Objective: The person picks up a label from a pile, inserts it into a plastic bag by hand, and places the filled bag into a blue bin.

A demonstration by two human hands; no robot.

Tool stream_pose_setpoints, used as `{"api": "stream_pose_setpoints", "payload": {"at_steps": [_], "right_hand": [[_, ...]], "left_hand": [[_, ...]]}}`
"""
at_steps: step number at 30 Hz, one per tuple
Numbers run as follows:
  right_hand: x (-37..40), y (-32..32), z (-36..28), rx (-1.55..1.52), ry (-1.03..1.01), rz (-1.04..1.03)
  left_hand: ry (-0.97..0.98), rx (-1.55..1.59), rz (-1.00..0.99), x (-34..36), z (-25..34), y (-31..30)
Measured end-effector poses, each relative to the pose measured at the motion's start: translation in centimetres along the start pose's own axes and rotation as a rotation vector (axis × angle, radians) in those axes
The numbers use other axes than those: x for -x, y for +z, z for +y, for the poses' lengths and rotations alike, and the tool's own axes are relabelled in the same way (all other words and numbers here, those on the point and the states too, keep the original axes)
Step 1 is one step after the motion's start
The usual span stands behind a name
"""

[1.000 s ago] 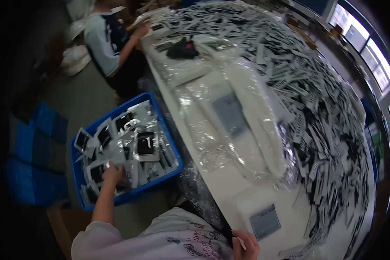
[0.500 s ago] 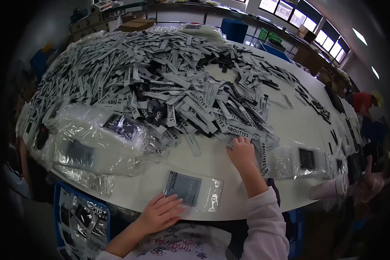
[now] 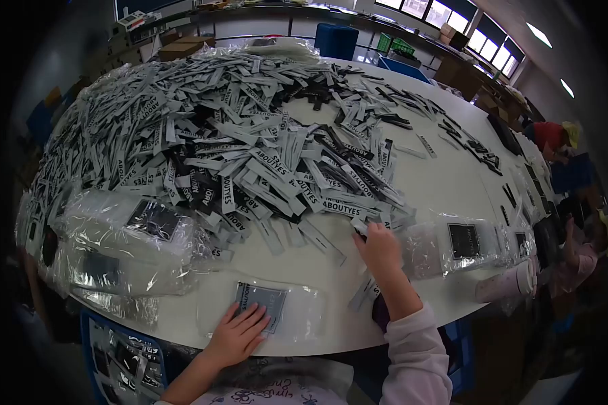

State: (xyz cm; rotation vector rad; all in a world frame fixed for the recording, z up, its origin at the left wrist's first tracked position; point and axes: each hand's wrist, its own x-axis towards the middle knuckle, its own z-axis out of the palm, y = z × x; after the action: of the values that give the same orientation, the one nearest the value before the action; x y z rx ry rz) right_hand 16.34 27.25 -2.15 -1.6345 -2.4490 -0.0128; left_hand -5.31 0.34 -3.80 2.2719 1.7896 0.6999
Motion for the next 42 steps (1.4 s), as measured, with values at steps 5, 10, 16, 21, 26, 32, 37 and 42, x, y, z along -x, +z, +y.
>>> {"api": "stream_pose_setpoints", "payload": {"at_steps": [5,10,16,21,26,32,37,42], "right_hand": [[0.5,-1.7,0.0,-0.041,0.01,-0.024],[3.7,-7.4,0.7,-0.341,0.001,0.076],[9.1,-7.2,1.3,-0.86,0.231,0.202],[11.9,-7.9,0.6,-0.757,-0.086,0.454],[15.0,-5.0,-3.7,-1.054,-0.41,0.656],[16.8,0.4,-4.5,-1.028,-0.272,0.51],[16.8,2.8,-5.2,-1.199,-0.026,0.454],[17.3,-1.4,-6.4,-1.652,0.315,0.071]], "left_hand": [[-0.026,0.084,0.126,0.2,-0.2,0.0],[-0.12,0.08,0.177,0.5,1.2,0.6],[-0.105,0.069,0.25,-1.3,1.9,0.5],[-0.077,0.195,0.458,-1.1,2.8,-2.8],[0.057,0.16,0.469,-1.2,4.2,-2.3],[-0.029,0.191,0.378,0.4,3.7,-1.6],[-0.152,0.242,0.394,0.4,4.1,-1.8],[-0.159,0.225,0.424,0.1,4.2,-1.0]]}}
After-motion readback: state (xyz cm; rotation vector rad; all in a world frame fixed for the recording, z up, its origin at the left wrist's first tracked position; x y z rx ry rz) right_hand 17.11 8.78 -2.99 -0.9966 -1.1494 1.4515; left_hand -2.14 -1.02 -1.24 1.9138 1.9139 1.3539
